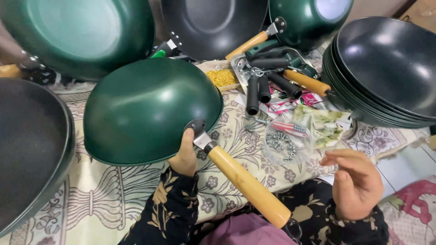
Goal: Attaching a wooden handle to a green metal pan using screws and a manual screwdriver.
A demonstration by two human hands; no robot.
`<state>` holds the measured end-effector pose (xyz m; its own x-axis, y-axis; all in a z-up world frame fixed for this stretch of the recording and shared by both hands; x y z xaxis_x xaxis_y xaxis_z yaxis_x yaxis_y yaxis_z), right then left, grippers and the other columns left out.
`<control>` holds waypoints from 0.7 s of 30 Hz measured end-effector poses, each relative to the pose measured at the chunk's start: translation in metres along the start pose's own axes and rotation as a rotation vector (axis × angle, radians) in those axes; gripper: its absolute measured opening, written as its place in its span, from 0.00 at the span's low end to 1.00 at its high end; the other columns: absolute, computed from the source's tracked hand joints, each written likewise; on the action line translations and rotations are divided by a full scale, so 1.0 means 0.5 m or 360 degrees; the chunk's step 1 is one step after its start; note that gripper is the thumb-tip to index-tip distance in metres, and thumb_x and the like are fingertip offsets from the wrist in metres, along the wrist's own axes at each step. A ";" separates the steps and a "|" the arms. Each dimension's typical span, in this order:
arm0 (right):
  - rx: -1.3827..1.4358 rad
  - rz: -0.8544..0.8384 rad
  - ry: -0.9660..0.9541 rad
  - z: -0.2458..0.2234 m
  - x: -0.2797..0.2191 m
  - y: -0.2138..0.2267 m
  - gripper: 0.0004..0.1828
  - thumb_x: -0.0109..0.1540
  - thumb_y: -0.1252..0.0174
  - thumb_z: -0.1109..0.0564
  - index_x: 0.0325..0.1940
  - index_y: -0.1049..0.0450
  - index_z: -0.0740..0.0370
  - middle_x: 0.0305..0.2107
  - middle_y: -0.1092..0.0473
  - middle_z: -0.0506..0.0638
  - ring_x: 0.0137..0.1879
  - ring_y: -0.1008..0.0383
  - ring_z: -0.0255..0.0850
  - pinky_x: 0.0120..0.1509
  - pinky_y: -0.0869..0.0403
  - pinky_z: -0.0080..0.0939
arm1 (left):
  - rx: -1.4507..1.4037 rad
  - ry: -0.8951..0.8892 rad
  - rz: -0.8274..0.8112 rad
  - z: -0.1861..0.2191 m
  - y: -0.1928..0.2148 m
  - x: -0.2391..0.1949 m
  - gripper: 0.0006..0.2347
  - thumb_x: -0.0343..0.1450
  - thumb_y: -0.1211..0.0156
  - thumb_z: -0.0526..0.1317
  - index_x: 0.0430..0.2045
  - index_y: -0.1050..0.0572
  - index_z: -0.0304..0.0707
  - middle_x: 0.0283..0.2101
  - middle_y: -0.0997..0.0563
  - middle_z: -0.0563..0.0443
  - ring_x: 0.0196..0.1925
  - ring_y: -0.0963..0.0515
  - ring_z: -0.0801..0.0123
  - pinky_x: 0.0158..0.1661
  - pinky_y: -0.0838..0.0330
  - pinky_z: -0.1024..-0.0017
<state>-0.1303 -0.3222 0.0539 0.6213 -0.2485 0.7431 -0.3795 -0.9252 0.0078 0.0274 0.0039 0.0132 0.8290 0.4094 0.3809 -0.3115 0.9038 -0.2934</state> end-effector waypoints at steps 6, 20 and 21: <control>-0.0742 -0.0347 -0.0101 0.002 0.078 -0.010 0.10 0.60 0.42 0.72 0.45 0.27 0.69 0.47 0.26 0.59 0.52 0.25 0.46 0.60 0.27 0.40 | -0.0222 -0.0143 -0.0059 -0.017 0.001 0.000 0.07 0.70 0.44 0.29 0.39 0.26 0.26 0.42 0.21 0.50 0.39 0.23 0.69 0.47 0.28 0.76; -0.1546 -0.1588 0.0037 0.045 0.181 -0.144 0.03 0.59 0.38 0.65 0.36 0.20 0.64 0.34 0.22 0.56 0.45 0.20 0.50 0.50 0.22 0.45 | 0.0307 -0.0688 -0.0034 -0.084 0.016 0.004 0.11 0.66 0.33 0.26 0.41 0.20 0.22 0.48 0.18 0.42 0.53 0.21 0.67 0.61 0.31 0.69; -0.1545 -0.1592 0.0039 0.047 0.186 -0.149 0.03 0.59 0.38 0.65 0.36 0.20 0.64 0.34 0.22 0.56 0.45 0.20 0.50 0.50 0.22 0.45 | 0.0309 -0.0687 -0.0030 -0.090 0.016 0.003 0.11 0.66 0.33 0.26 0.41 0.20 0.22 0.48 0.18 0.42 0.53 0.21 0.67 0.61 0.31 0.69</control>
Point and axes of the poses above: each hand's wrist, its own x-axis towards the middle knuckle, its own y-axis out of the back of the hand, z = x × y, the point moved 3 cm from there along x, towards the middle knuckle
